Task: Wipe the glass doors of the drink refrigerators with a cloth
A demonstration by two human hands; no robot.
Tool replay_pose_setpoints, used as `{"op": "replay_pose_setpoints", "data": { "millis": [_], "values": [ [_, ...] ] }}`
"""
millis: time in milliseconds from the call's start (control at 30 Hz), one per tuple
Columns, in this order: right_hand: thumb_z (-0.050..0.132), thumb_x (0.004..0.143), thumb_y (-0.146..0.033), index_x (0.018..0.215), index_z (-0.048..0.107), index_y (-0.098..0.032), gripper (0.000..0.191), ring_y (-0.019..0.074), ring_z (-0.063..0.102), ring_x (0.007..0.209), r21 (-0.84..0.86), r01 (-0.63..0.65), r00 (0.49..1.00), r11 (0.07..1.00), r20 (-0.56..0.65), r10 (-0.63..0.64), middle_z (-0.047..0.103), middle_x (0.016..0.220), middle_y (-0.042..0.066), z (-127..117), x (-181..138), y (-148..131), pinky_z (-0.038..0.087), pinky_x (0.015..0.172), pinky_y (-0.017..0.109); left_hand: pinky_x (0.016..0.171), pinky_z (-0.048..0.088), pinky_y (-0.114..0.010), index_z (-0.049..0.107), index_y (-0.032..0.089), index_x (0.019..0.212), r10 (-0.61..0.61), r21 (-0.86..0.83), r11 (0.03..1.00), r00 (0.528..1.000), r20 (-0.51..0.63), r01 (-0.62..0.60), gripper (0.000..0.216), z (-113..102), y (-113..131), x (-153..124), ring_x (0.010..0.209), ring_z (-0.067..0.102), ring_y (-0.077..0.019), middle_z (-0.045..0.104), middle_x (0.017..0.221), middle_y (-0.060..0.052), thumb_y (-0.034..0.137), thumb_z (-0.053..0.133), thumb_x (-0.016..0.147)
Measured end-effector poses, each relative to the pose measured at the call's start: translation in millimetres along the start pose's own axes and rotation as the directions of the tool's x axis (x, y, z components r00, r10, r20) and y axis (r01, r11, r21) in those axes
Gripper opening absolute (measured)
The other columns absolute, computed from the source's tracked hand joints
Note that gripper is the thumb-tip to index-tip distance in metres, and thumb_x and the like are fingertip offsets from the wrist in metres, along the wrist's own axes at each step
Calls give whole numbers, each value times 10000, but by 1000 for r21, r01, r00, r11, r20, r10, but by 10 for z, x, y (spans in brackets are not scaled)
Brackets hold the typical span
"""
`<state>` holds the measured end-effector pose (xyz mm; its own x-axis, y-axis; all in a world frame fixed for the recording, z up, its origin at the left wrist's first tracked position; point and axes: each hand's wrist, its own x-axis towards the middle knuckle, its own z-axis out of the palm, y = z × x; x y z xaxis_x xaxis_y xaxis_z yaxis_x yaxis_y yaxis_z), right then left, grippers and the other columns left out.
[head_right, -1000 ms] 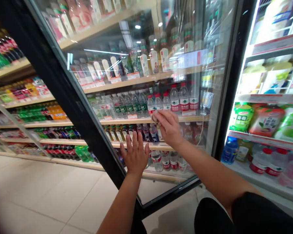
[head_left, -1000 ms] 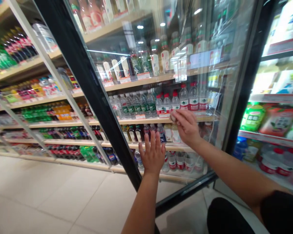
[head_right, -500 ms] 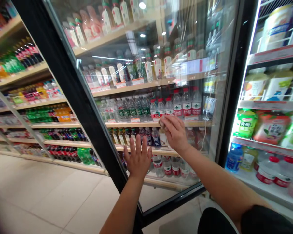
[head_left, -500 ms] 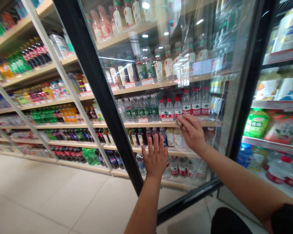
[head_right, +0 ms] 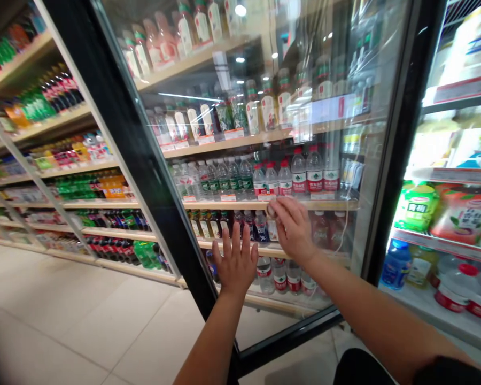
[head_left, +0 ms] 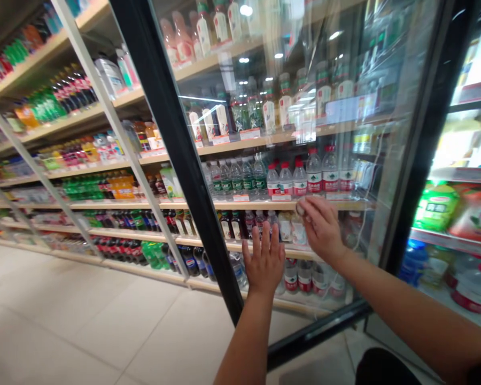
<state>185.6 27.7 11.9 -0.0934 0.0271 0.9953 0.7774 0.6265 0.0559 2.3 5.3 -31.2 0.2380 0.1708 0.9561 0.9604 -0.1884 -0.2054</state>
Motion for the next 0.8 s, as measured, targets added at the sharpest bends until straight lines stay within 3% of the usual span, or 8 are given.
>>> {"op": "replay_pose_setpoints", "data": {
  "millis": [133,200,300,400,533,600,733,800],
  "values": [
    [577,914,-77,1469,471,-265,595,250,565,1192,59,177,971,982,153,-184,653,1226,96,5,-266,-127,474,1042,447,1266,38,-492,276,180,1556,6,2,1000,1000,11,-6,651,1,-4,-13,1524,131,-242,430,1525,-90,340,545,985],
    [567,923,-84,1466,475,-276,583,240,569,1193,52,138,980,989,134,-144,649,1239,91,-9,-105,-89,475,1051,438,1265,46,-497,275,177,1555,11,6,1000,1000,6,-11,647,5,-8,-17,1523,133,-246,424,1527,-89,334,540,986],
    [524,941,-88,1460,484,-280,554,240,555,1235,25,7,1000,1000,-2,-7,609,1297,103,-15,216,24,463,1080,449,1264,45,-495,276,168,1553,13,9,1000,1000,-7,-13,657,9,-11,-14,1524,126,-252,415,1530,-96,329,552,979],
    [520,933,-65,1484,453,-267,590,255,520,1301,19,-3,999,1000,-38,4,580,1348,122,10,109,49,435,1118,479,1263,47,-496,298,166,1546,11,7,1000,1000,-9,-11,652,9,-11,-9,1524,131,-254,441,1514,-103,333,562,974],
    [501,951,-73,1507,417,-224,583,243,489,1352,42,226,961,973,157,-229,640,1296,116,19,-396,18,370,1179,480,1263,55,-491,313,163,1540,15,11,1000,1000,-11,-15,634,5,-11,-4,1522,142,-249,483,1486,-105,336,555,980],
    [499,953,-74,1504,423,-220,575,232,495,1348,59,281,936,958,206,-287,651,1288,106,-7,-388,81,358,1191,470,1264,53,-487,310,163,1542,16,12,1000,1000,-8,-16,634,2,-13,-1,1523,137,-247,483,1486,-105,334,552,981],
    [515,947,-69,1511,411,-273,608,261,471,1370,18,111,994,994,18,-112,579,1385,115,-42,51,278,415,1148,510,1263,48,-489,288,166,1549,8,16,1000,1000,-10,-8,650,-4,-10,0,1525,124,-246,472,1493,-105,338,550,979],
    [513,954,-83,1516,400,-287,608,287,433,1401,-2,20,998,1000,-56,-20,533,1438,122,-24,88,286,405,1145,555,1262,49,-491,274,166,1553,7,14,1000,1000,8,-7,654,-9,-6,-2,1525,122,-245,464,1498,-106,333,543,980]
  ]
}}
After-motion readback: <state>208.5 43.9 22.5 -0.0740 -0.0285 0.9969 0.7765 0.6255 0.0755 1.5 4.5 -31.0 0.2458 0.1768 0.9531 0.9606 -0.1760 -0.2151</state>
